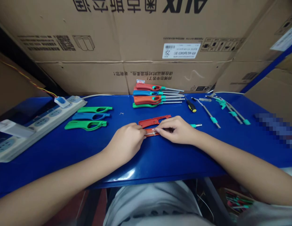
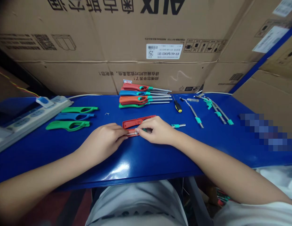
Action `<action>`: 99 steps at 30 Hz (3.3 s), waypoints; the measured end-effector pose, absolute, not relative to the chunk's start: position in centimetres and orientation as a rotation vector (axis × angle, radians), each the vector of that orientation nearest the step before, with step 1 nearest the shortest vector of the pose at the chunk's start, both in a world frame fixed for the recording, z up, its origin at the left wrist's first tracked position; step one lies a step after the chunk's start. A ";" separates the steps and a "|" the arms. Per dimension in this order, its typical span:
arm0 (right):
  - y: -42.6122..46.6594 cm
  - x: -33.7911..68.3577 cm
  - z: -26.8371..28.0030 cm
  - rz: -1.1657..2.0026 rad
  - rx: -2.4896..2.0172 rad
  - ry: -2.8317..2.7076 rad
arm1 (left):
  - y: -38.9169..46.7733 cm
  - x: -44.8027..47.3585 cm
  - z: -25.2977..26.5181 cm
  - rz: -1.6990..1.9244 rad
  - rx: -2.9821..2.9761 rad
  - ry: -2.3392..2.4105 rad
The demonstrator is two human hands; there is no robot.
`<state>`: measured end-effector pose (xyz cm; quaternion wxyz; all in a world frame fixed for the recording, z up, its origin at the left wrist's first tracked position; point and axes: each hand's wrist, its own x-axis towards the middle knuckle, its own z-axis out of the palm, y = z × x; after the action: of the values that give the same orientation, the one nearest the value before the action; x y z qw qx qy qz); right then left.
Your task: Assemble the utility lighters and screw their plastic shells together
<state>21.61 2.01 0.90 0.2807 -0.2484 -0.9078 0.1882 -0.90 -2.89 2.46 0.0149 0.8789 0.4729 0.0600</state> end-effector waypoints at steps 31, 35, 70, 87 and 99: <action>1.7 22.7 1.7 0.553 -0.741 -2.479 | -1.0 -1.4 1.8 0.594 2.267 1.201; 1.7 22.7 1.7 0.584 -0.762 -2.503 | -0.8 -1.4 1.5 0.632 2.208 1.210; 2.7 23.5 1.6 0.286 -0.814 -2.696 | -1.4 -0.8 1.0 0.770 2.218 1.202; 3.0 24.2 2.6 0.376 -0.794 -2.784 | -1.0 -1.3 1.1 0.702 2.438 1.149; 2.7 24.2 2.5 0.314 -0.653 -2.802 | -1.0 -1.3 1.3 0.656 2.395 1.175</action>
<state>24.16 2.69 2.47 0.1235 -0.2239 -0.9608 0.1076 -1.35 -1.02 1.34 0.1959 0.8548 0.4196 0.2342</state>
